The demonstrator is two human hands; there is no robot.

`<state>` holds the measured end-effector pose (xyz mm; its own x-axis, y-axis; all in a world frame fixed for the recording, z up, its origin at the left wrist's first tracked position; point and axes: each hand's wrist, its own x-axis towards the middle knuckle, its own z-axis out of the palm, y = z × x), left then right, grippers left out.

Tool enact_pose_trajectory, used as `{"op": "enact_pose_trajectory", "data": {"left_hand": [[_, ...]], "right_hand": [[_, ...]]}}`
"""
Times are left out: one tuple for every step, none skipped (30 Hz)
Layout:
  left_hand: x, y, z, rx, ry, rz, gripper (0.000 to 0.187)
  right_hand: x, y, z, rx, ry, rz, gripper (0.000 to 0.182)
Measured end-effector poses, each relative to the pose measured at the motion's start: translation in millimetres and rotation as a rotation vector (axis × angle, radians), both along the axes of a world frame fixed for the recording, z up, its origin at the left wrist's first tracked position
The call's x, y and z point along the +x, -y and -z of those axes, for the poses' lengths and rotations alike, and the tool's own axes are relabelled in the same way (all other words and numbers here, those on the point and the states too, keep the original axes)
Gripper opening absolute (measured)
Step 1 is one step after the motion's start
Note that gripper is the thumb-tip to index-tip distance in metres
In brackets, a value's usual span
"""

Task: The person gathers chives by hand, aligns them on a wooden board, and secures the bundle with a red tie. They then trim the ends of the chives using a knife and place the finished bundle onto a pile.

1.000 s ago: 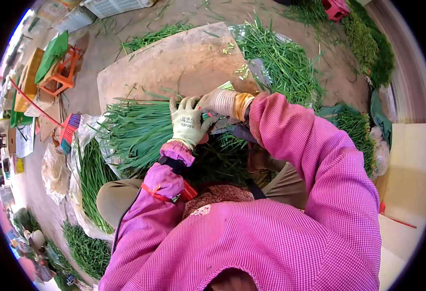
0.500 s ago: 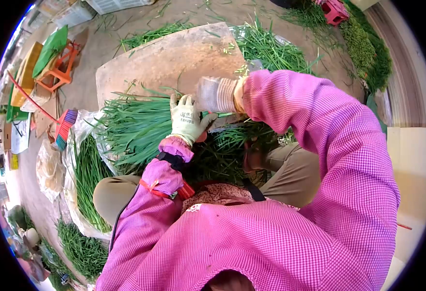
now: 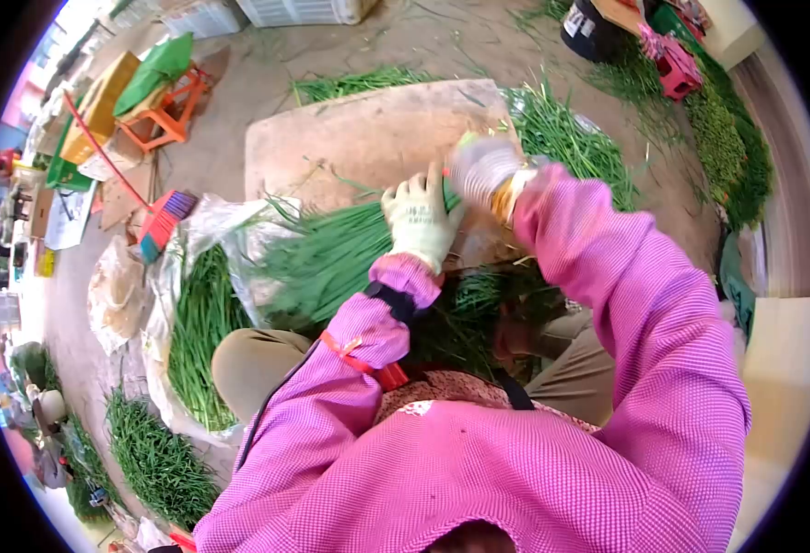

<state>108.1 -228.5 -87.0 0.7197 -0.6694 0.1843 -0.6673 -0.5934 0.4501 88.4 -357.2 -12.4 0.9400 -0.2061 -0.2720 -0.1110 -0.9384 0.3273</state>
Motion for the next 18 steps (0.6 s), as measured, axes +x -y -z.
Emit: {"op": "enact_pose_trajectory", "data": {"left_hand": [[10, 10, -15, -0.021, -0.030, -0.032, 0.085], [18, 17, -39, -0.136, -0.021, -0.094, 0.086], [21, 22, -63, -0.256, -0.014, -0.150, 0.088], [20, 22, -81, -0.426, 0.031, -0.155, 0.087], [20, 21, -98, -0.598, 0.074, -0.161, 0.087], [14, 12, -115, -0.690, 0.083, -0.129, 0.082], [4, 3, -126, -0.832, 0.058, -0.044, 0.077], [-10, -5, -122, -0.864, 0.024, 0.035, 0.069], [-24, -12, -113, -0.895, -0.009, 0.112, 0.061], [-37, -19, -98, -0.877, -0.064, 0.212, 0.053], [-53, -27, -81, -0.852, -0.123, 0.309, 0.045], [-73, -36, -67, -0.781, -0.269, 0.355, 0.040], [-89, -44, -56, -0.710, -0.409, 0.399, 0.034], [-103, -54, -49, -0.649, -0.453, 0.451, 0.034], [-117, -62, -45, -0.586, -0.497, 0.504, 0.033], [-127, -69, -47, -0.547, -0.553, 0.561, 0.033], [-136, -73, -50, -0.502, -0.612, 0.623, 0.033], [-141, -72, -53, -0.429, -0.757, 0.676, 0.035]], "right_hand": [[17, 16, -11, 0.049, 0.276, -0.002, 0.021], [30, 16, -44, 0.092, 0.560, -0.069, 0.016], [50, 20, -77, -0.101, 0.494, -0.064, 0.017], [62, 9, -120, -0.077, 0.502, 0.025, 0.018], [65, 2, -142, -0.089, 0.520, 0.027, 0.018], [66, -3, -160, 0.000, 0.686, -0.183, 0.017], [65, -8, -178, 0.089, 0.842, -0.394, 0.017], [50, -34, -193, 0.196, 0.666, -0.241, 0.016], [34, -59, -203, 0.301, 0.490, -0.089, 0.017], [16, -40, -188, 0.250, 0.609, -0.527, 0.018], [5, -19, -186, 0.172, 0.564, -0.749, 0.018], [-5, 2, -185, 0.118, 0.450, -0.659, 0.018], [-9, 18, -190, 0.061, 0.337, -0.570, 0.018], [-8, 29, -201, -0.065, 0.286, -0.353, 0.019], [-10, 38, -213, -0.186, 0.234, -0.134, 0.020], [-7, 34, -226, 0.010, 0.445, 0.268, 0.023], [-9, 54, -233, -0.259, 0.380, -0.032, 0.027], [-5, 69, -232, -0.288, 0.437, -0.156, 0.027]]}}
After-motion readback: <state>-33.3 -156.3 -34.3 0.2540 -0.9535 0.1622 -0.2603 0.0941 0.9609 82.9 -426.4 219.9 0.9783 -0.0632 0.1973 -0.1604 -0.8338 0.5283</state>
